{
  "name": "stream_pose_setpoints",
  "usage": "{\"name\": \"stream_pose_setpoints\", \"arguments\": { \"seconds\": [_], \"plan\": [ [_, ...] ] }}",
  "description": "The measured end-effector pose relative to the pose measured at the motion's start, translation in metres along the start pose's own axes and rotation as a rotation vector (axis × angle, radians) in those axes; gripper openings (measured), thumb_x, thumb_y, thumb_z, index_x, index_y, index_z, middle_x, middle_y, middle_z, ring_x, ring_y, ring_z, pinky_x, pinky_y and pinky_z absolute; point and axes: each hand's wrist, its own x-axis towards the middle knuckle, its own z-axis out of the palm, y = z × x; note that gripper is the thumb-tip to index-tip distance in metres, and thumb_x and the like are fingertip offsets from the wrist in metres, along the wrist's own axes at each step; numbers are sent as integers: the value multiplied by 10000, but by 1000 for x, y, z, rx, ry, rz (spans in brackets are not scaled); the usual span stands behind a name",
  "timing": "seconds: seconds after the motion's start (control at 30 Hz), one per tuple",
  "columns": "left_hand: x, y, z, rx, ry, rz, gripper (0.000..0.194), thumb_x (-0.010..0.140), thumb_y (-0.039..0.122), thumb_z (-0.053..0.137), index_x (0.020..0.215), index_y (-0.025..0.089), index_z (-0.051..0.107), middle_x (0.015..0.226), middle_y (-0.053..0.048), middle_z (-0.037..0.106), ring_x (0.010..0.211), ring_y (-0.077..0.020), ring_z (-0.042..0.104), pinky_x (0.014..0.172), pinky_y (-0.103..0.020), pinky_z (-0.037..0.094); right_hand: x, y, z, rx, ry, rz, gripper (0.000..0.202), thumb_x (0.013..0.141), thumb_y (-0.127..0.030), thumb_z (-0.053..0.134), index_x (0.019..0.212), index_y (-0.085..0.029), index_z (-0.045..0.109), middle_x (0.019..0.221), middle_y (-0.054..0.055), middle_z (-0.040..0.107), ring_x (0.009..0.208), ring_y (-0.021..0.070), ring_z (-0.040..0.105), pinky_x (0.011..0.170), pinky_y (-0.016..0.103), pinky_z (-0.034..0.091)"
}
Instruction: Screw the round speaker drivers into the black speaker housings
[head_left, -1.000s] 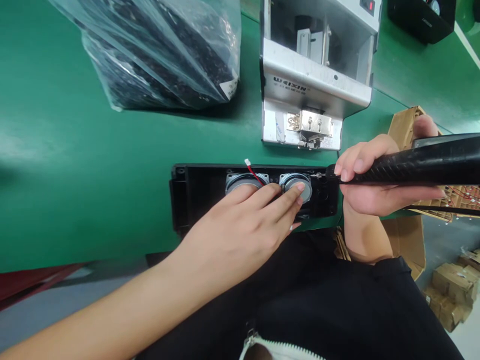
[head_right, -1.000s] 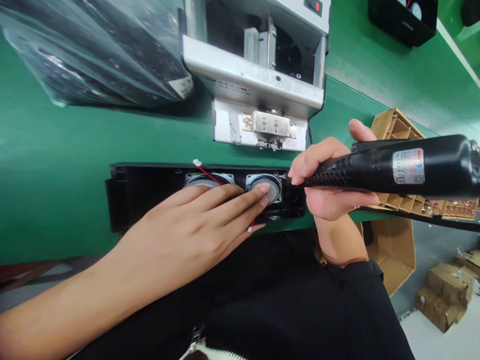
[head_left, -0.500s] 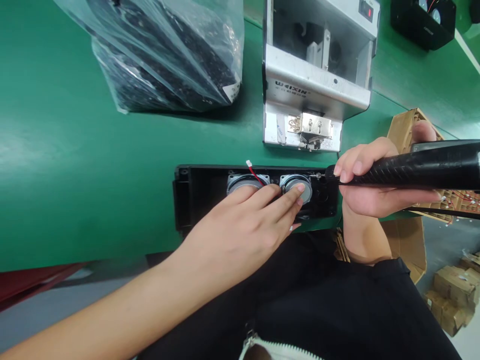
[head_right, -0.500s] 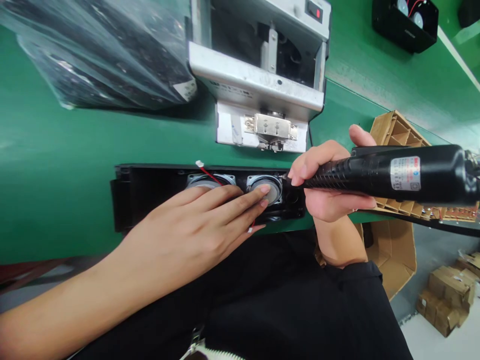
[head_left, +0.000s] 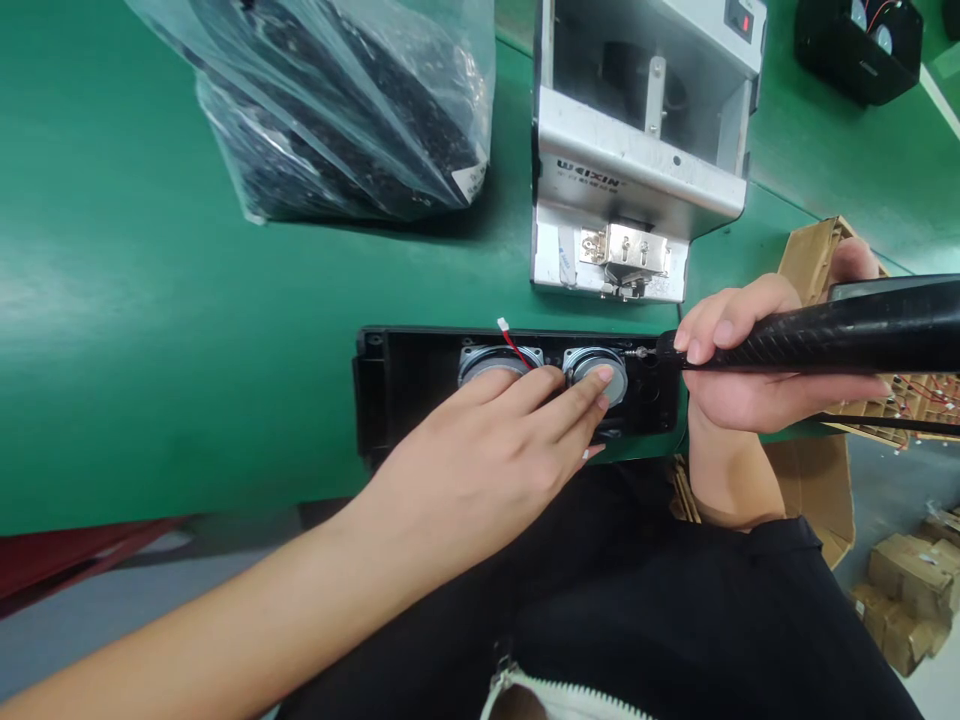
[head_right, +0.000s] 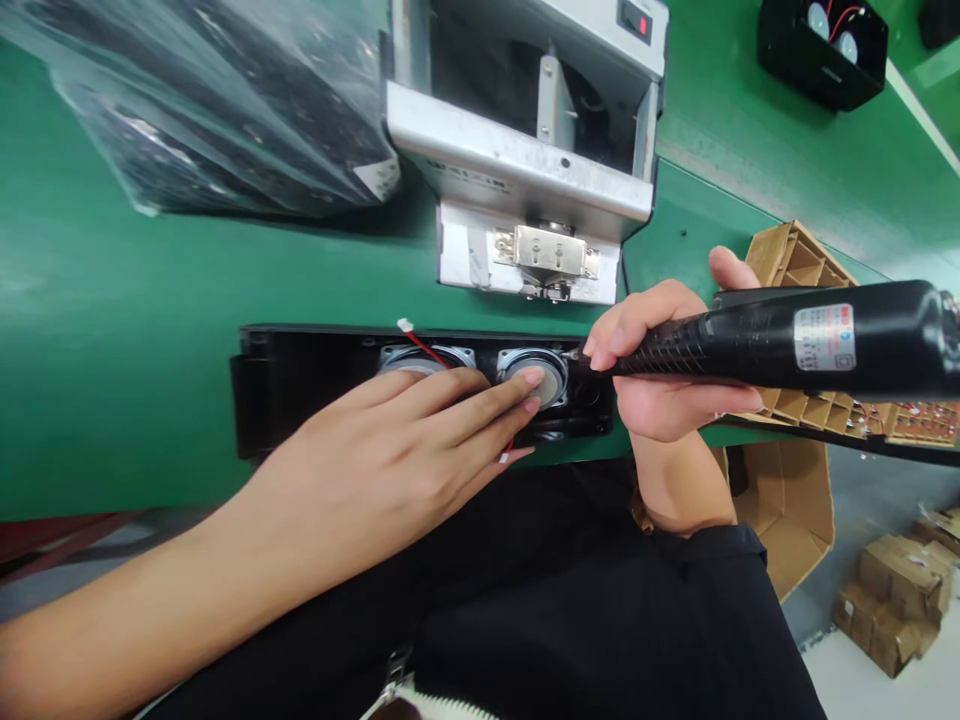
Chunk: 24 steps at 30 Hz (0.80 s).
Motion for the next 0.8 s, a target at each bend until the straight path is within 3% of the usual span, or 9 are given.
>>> {"name": "stream_pose_setpoints", "arguments": {
  "seconds": [0.1,0.2,0.37,0.5,0.67,0.8],
  "plan": [
    [-1,0,1,-26,-17,-7,390,1219,213,701,1585,201,833,1609,-113,863,1140,-315,812,897,-493,611,0,2,-3,3,-26,-9,693,965,-1021,677,1394,-483,755,723,-104,711,431,172,599,448,320,590],
    [-2,0,1,-23,-24,-14,408,1217,212,692,1599,218,834,1633,-110,851,1152,-317,812,906,-490,616,-1,4,-5,16,-87,-44,608,1031,-969,642,1405,-516,799,765,-85,714,479,154,642,500,305,626],
    [0,0,1,-3,-2,-3,351,1225,215,686,1523,185,868,1596,-115,870,1145,-319,802,894,-486,596,-5,8,-2,57,-70,-50,604,1040,-933,673,1399,-476,835,771,-78,745,492,151,664,516,297,646],
    [1,0,1,13,17,15,312,1238,210,659,1444,146,884,1576,-126,878,1127,-318,790,896,-492,576,-7,9,2,46,-48,-158,565,1117,-878,576,1360,-418,796,723,-81,709,435,153,607,456,284,594],
    [0,-1,1,19,6,12,322,1242,207,650,1470,166,872,1594,-112,872,1147,-314,798,908,-497,587,-7,7,-1,-56,-52,-99,649,1062,-973,561,1341,-418,751,715,-79,695,447,174,617,466,315,612],
    [-1,-1,2,48,-10,14,332,1259,229,625,1453,151,883,1620,-114,861,1191,-310,820,919,-493,621,-7,11,0,18,-54,-177,571,1118,-891,540,1350,-418,759,715,-84,669,443,149,602,467,273,587]
  ]
}}
